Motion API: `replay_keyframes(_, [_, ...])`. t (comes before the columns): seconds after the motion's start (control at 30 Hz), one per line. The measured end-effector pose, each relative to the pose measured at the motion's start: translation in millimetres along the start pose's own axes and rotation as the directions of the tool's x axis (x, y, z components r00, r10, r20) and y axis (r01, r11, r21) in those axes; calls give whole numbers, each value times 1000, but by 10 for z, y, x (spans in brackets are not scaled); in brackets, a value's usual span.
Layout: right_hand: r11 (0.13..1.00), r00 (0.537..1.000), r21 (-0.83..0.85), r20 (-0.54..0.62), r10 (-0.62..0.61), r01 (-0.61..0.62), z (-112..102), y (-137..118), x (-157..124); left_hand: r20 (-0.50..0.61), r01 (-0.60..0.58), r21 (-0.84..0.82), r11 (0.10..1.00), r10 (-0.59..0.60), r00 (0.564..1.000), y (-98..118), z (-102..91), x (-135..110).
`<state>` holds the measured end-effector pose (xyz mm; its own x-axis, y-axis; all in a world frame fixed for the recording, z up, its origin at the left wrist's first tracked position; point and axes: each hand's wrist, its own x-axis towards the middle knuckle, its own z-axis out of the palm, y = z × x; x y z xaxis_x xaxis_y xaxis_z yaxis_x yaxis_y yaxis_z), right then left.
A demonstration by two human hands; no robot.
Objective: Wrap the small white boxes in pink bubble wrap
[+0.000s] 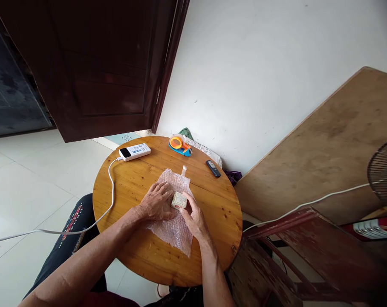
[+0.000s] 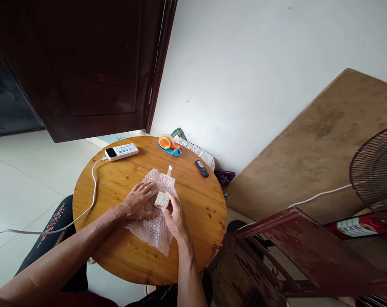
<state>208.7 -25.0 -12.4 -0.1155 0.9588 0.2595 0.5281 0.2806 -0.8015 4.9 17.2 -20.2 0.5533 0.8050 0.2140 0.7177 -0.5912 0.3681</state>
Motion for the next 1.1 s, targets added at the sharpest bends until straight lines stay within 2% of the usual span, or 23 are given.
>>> replay_keyframes(0.83, [1000, 999, 5, 19, 31, -31, 7, 0, 4, 23, -3, 40, 999, 2, 1000, -5, -17, 2])
replay_keyframes(1.1, [999, 998, -25, 32, 45, -44, 7, -26, -4, -1, -9, 17, 1000, 9, 1000, -7, -11, -2])
